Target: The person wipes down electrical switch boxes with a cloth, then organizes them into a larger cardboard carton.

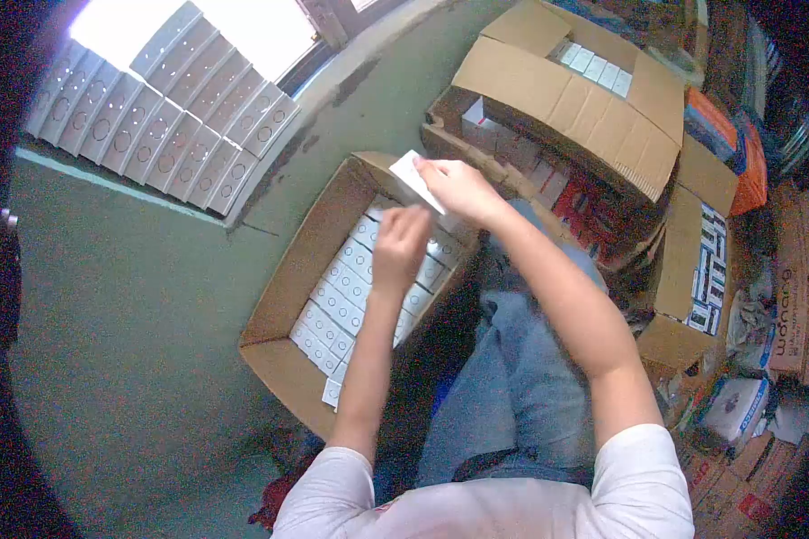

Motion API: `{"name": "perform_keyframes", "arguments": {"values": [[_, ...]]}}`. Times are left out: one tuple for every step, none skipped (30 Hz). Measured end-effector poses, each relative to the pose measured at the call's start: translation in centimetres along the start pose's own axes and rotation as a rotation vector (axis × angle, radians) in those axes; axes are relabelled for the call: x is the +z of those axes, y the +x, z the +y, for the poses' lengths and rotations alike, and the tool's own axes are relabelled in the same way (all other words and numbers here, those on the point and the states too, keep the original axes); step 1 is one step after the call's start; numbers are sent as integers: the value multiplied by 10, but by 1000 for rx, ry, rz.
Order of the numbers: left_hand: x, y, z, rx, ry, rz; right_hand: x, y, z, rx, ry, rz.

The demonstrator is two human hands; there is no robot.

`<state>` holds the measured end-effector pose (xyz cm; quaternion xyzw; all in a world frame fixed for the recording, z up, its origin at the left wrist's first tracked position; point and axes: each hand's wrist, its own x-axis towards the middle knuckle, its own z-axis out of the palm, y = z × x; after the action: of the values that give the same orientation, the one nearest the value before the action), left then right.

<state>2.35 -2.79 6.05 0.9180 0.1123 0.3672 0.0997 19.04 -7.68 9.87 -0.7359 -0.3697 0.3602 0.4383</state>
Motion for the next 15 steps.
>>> {"name": "perform_keyframes", "arguments": {"values": [[6,-1,9,-1,-114,1,-3,4,2,14,30,11],[7,0,11,11,-129,-7,-7,2,4,-1,5,-15],[8,2,13,22,-146,-15,-11,0,4,-14,-21,-42],[10,0,8,-4,-129,-2,-12,-1,4,-7,-23,-94],[12,-5,0,-33,-111,9,-12,-2,4,1,-23,-148],[9,-5,-4,-57,-91,18,-12,-3,3,7,-19,-200],[6,-4,-7,-71,-70,48,-12,-4,0,-2,-7,-187],[3,-4,-8,-85,-48,75,-11,-7,-1,-9,7,-175],[-1,-4,-7,-101,-27,101,-10,-10,-3,-13,22,-164],[0,-5,-4,-141,-33,89,-9,-11,-5,-16,47,-135],[0,-3,-1,-95,-36,60,-8,-10,-4,-27,55,-84],[0,-1,3,-49,-40,31,-9,-10,-9,-38,62,-32],[0,2,7,-2,-45,2,-10,-11,-13,-49,67,21],[-2,3,13,5,-85,-76,-17,-16,-17,-13,10,36],[-1,3,13,19,-79,-89,-19,-14,-13,12,1,24]]}}
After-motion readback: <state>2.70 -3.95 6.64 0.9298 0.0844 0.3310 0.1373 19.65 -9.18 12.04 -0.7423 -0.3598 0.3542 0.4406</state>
